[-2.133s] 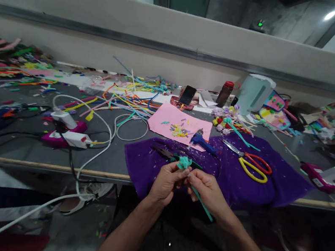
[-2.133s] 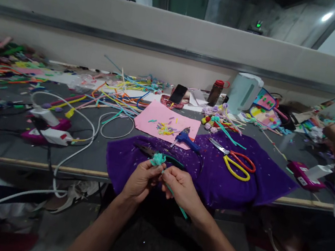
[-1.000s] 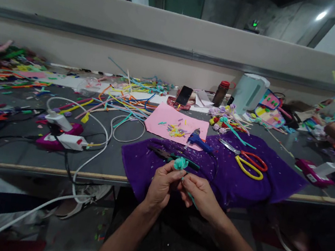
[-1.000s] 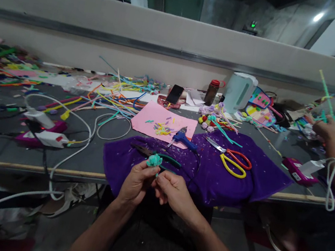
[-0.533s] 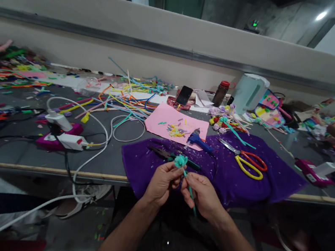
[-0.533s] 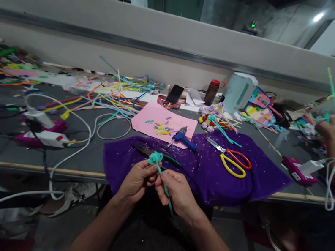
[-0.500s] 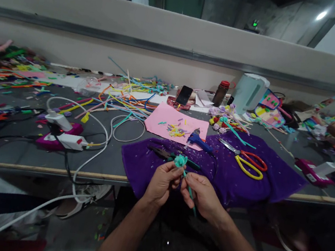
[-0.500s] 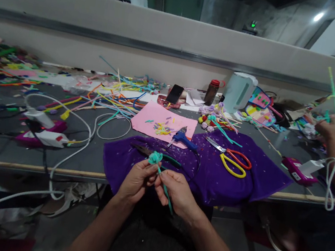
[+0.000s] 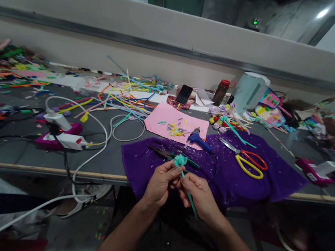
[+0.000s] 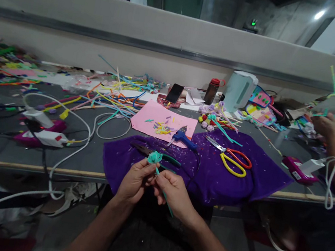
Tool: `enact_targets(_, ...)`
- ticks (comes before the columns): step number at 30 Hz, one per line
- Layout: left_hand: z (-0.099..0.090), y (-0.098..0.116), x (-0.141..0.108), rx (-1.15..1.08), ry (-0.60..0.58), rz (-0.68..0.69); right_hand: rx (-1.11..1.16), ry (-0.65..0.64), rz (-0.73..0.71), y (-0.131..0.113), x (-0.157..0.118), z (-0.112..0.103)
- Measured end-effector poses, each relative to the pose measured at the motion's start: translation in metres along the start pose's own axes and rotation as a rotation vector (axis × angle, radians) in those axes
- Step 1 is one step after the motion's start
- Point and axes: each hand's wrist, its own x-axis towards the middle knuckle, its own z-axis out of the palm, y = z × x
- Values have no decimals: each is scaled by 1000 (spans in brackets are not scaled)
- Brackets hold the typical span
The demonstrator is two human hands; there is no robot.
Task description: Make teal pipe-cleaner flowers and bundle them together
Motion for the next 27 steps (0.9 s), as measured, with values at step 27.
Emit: enact_targets(27, 0, 0, -4, 4, 73, 45, -122, -41, -33, 3, -1, 0)
